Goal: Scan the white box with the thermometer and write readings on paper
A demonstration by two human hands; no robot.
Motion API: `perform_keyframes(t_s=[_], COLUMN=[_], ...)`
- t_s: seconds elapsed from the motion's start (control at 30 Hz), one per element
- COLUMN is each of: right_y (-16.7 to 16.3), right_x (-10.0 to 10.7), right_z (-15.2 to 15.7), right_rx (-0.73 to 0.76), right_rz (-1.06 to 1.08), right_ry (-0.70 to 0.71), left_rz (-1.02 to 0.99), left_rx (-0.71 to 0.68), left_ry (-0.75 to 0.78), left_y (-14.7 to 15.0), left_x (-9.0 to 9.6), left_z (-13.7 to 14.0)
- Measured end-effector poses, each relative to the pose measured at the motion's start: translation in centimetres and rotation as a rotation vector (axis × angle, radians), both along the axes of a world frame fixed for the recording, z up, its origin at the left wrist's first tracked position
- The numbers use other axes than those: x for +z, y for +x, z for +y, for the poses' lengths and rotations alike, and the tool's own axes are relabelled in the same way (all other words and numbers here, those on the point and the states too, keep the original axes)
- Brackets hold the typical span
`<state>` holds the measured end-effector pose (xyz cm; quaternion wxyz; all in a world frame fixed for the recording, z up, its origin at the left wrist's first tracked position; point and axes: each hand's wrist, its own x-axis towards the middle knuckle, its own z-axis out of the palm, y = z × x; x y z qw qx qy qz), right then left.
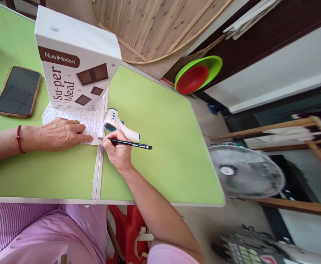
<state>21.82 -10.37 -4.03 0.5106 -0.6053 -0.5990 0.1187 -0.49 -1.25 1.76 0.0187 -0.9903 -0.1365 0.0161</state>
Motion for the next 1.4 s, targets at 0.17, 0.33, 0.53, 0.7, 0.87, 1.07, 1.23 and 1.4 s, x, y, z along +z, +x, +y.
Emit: perform_keyframes(t_s=[0.17, 0.33, 0.53, 0.7, 0.87, 1.07, 1.23, 1.4], right_y=[0.1, 0.1, 0.1, 0.1, 0.0, 0.4, 0.5, 0.3], right_x=[0.0, 0.0, 0.1, 0.2, 0.1, 0.1, 0.6, 0.8], right_z=[0.0, 0.0, 0.0, 0.0, -0.2, -0.5, -0.5, -1.5], right_rx=[0.028, 0.043, 0.056, 0.009, -0.034, 0.021, 0.039, 0.105], right_rz=[-0.003, -0.014, -0.002, -0.018, 0.040, 0.036, -0.019, -0.102], right_ry=[0.024, 0.011, 0.031, 0.009, 0.053, 0.144, 0.318, 0.261], left_rz=[-0.065, -0.029, -0.002, -0.052, -0.040, -0.049, -0.563, -1.110], left_rx=[-0.005, 0.003, -0.002, -0.017, -0.012, 0.012, 0.131, 0.402], left_ry=[-0.023, -0.021, -0.004, 0.005, 0.005, -0.006, 0.088, 0.372], left_y=[-0.1, -0.1, -0.1, -0.2, -0.2, 0.0, -1.1, -2.6], left_x=[-0.4, -0.2, 0.1, -0.4, -0.4, -0.6, 1.0, 2.5], left_z=[0.1, 0.0, -0.1, 0.2, 0.1, 0.3, 0.9, 2.3])
